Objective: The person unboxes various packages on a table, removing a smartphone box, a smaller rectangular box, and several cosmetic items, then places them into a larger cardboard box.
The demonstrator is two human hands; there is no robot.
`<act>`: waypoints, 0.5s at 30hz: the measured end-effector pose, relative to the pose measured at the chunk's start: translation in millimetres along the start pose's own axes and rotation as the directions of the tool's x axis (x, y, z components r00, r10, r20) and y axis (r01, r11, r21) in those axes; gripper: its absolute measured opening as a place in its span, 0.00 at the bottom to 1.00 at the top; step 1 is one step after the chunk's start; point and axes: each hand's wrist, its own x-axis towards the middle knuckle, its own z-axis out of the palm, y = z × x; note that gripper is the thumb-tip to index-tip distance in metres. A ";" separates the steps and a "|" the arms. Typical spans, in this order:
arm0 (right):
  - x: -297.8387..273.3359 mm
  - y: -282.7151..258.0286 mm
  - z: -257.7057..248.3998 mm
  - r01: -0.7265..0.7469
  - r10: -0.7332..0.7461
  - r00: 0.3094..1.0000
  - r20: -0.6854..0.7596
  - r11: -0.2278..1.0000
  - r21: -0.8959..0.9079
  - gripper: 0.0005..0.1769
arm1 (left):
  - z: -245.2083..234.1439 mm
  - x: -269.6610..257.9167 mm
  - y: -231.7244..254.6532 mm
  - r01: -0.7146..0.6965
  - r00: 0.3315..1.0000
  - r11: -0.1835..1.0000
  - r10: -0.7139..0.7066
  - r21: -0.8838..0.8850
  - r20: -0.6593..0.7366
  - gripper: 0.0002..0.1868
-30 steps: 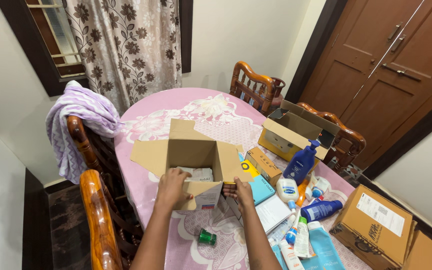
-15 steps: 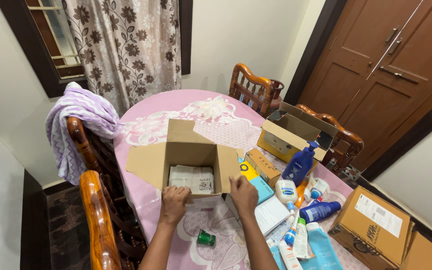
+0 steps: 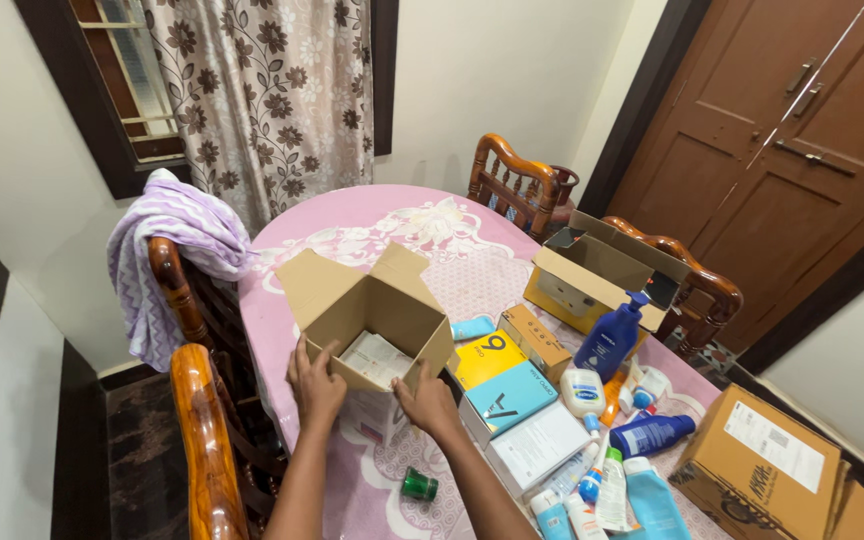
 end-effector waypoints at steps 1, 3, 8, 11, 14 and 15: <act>-0.2 -3.9 -4.7 0.016 -0.016 0.999 -0.028 1.000 -0.011 0.38 | 7.9 4.4 -3.4 0.056 0.998 0.990 -0.054 -0.129 0.020 0.37; -0.2 -6.9 -17.4 0.048 -0.050 0.995 -0.084 0.998 -0.034 0.29 | 19.1 7.4 -8.0 0.156 0.988 0.945 -0.146 -0.287 0.056 0.44; 13.9 1.4 -52.6 0.322 -0.427 0.855 -0.294 0.882 -0.345 0.34 | 67.4 -3.3 -7.9 0.072 0.988 0.969 -0.101 -0.237 -0.113 0.62; 20.9 14.1 -55.6 0.486 -0.583 0.785 -0.209 0.789 -0.377 0.34 | 98.2 14.7 -32.4 -0.003 0.996 0.951 -0.026 -0.311 -0.089 0.59; 19.6 20.9 -46.9 0.562 -0.630 0.754 -0.188 0.766 -0.311 0.29 | 106.9 44.7 -48.9 -0.040 0.999 0.964 0.029 -0.262 -0.045 0.53; 17.9 20.6 -45.2 0.585 -0.651 0.732 -0.202 0.752 -0.303 0.28 | 103.7 52.5 -49.6 0.009 1.000 0.974 -0.002 -0.228 0.031 0.51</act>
